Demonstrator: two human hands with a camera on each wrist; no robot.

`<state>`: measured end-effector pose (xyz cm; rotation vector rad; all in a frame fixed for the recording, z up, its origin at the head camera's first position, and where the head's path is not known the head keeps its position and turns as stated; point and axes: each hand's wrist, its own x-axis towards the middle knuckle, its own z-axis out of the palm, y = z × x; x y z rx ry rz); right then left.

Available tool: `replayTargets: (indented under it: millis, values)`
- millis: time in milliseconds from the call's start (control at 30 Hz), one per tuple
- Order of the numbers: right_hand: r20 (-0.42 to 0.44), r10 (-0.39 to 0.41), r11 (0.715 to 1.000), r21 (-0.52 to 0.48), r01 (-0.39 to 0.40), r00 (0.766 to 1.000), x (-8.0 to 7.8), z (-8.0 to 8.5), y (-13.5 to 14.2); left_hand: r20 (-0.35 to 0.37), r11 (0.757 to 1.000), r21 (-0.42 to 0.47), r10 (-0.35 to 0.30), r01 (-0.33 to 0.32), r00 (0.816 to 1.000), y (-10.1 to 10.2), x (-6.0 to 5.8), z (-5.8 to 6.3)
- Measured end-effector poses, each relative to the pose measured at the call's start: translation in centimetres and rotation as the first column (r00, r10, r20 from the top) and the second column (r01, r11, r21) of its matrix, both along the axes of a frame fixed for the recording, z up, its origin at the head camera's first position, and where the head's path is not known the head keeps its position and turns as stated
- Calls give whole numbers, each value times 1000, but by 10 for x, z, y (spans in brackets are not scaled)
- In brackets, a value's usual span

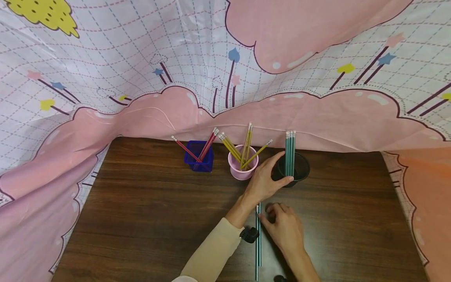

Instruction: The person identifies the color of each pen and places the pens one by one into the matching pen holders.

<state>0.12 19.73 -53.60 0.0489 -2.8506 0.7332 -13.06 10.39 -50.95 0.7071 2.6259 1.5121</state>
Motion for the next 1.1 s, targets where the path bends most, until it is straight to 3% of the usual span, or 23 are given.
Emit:
replayTargets:
  millis: [267,433,567,733,900,1000,1100]
  values:
    - [125,-79,995,67,71,989,-4,13,-9,-13,1000,5,-4,4,1000,1,-2,0]
    - [239,-70,989,144,36,968,-14,27,-14,2,1000,21,-3,3,1000,0,-3,0]
    - [307,-58,991,135,17,950,-19,31,-12,27,1000,19,-11,11,1000,0,-2,-1]
    - [380,-85,996,69,63,921,-20,31,-7,26,999,34,-21,20,999,-1,-2,-2]
    - [397,-101,991,-39,126,912,-13,26,1,41,999,45,-21,19,999,-4,-3,-3]
    - [423,-97,972,-153,176,901,-8,23,10,40,999,46,-25,23,999,-3,-4,-4]
    - [432,-113,934,-261,244,895,-3,24,20,39,999,45,-24,23,999,-2,-4,-4]
